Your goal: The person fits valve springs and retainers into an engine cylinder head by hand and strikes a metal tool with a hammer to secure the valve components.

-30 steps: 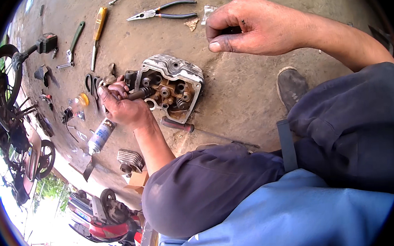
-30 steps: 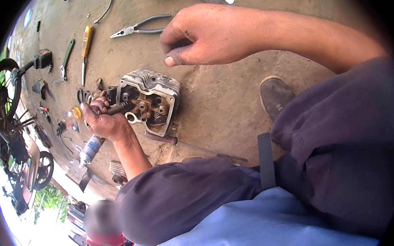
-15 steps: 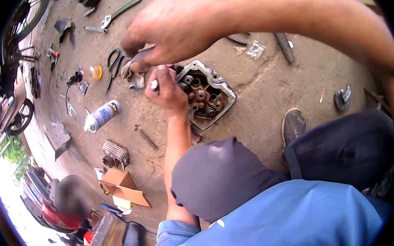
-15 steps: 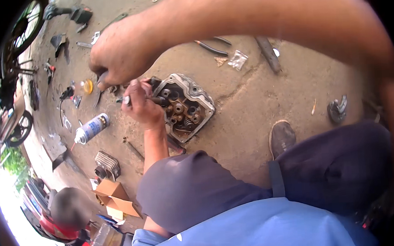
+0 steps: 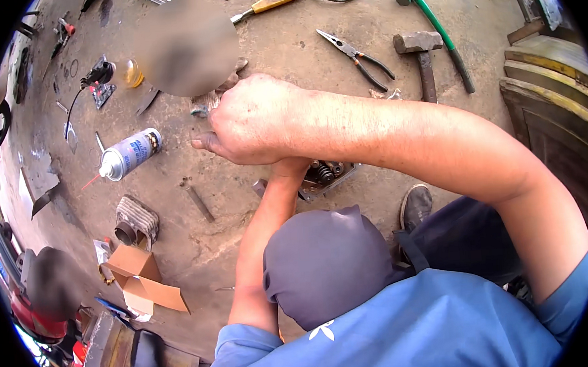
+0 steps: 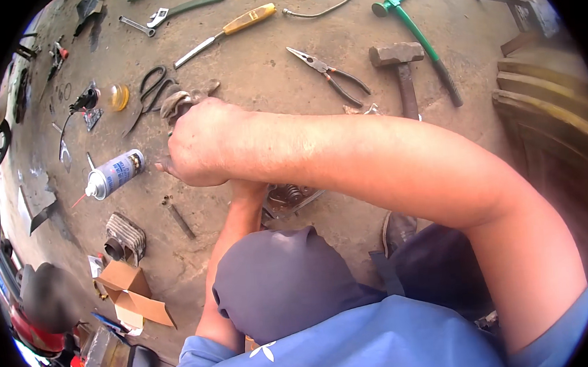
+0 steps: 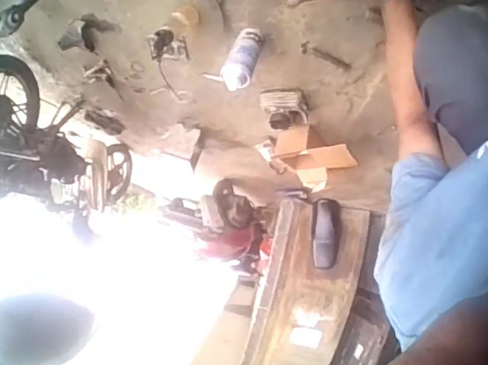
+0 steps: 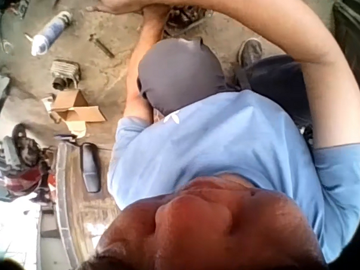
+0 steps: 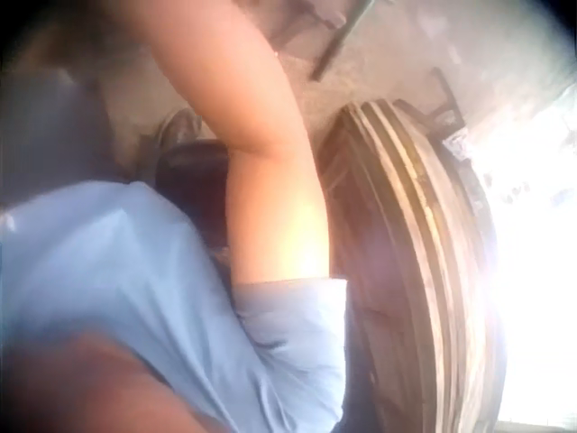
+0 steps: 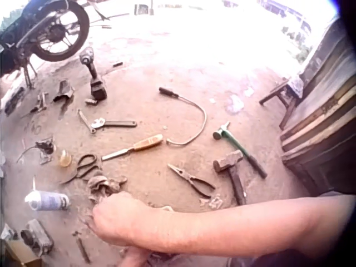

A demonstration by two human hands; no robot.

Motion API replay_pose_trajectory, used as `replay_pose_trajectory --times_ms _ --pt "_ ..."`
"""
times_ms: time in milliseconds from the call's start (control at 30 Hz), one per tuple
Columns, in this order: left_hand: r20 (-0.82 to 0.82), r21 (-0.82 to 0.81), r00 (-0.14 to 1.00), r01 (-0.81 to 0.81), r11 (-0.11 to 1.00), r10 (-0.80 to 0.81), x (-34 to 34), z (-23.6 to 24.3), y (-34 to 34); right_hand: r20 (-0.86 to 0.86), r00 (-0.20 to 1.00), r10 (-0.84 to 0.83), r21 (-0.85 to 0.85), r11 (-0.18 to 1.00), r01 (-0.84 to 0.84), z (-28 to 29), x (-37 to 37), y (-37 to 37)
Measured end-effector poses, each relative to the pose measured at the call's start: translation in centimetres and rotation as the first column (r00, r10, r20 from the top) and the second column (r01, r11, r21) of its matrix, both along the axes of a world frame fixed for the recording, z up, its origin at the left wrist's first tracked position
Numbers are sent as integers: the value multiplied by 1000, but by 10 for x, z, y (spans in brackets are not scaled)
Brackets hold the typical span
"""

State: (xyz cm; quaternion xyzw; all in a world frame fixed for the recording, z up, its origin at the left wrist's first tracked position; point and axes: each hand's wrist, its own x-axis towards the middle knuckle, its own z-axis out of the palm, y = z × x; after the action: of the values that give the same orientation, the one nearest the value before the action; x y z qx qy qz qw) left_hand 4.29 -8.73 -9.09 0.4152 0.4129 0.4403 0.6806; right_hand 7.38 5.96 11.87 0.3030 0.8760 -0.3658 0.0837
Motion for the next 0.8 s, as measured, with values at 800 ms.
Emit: replay_pose_trajectory --times_ms 800 --pt "-160 259 788 -547 796 594 3 100 55 185 90 -979 -124 68 990 -119 321 18"
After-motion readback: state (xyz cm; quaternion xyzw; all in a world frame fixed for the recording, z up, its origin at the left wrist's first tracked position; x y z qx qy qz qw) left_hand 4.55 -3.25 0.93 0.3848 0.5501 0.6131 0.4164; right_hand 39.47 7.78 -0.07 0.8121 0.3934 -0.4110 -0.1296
